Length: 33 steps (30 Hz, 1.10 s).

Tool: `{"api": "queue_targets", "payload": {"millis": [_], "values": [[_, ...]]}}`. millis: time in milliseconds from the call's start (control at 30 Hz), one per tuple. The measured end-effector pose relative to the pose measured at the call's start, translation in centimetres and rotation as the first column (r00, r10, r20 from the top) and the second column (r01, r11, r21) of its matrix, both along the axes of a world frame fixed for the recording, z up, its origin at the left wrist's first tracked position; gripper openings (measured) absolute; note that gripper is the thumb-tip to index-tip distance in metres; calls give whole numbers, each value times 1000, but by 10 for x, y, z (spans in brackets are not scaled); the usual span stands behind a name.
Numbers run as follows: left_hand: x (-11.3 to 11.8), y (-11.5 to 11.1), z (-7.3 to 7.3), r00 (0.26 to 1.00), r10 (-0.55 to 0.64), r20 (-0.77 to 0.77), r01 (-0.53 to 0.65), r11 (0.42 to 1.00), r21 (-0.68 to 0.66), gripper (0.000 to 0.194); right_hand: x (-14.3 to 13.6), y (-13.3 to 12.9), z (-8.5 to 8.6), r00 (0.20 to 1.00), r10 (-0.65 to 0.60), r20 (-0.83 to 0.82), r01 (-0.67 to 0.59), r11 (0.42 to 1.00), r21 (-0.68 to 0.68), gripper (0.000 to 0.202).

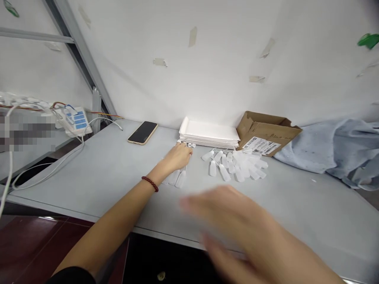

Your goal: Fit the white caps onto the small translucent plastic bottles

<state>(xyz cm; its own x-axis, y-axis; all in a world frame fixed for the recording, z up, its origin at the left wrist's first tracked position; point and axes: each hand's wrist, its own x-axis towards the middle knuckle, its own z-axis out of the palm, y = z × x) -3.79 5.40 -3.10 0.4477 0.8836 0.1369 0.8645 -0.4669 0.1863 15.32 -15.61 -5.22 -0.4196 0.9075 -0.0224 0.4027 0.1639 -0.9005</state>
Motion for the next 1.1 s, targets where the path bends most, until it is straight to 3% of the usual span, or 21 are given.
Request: {"api": "queue_targets", "payload": {"millis": [133, 233, 467, 733, 833, 1000, 1100], "values": [[-2, 0, -1, 1000, 7, 25, -7, 1000, 9, 30, -30, 109, 32, 983, 2, 185, -58, 953, 299, 37], [-2, 0, -2, 999, 16, 45, -17, 1000, 11, 29, -46, 139, 28, 947, -6, 321, -129, 909, 397, 51], [-2, 3, -5, 998, 15, 65, -15, 1000, 7, 29, -54, 133, -1, 933, -24, 359, -108, 933, 343, 68], [-5, 8, -9, 996, 6, 93, -8, 1000, 19, 27, -60, 133, -3, 923, -85, 375, -87, 904, 419, 51], [-5, 7, -4, 982, -1, 190, -5, 999, 33, 26, -54, 131, -1, 938, -108, 330, -54, 893, 447, 48], [0, -4, 17, 845, 71, 531, -44, 997, -62, 17, -28, 132, 5, 960, -161, 230, 23, 862, 507, 50], [2, -12, 27, 716, 72, 695, 79, 980, -182, 12, -12, 133, 7, 971, -178, 157, 80, 868, 490, 51]]}}
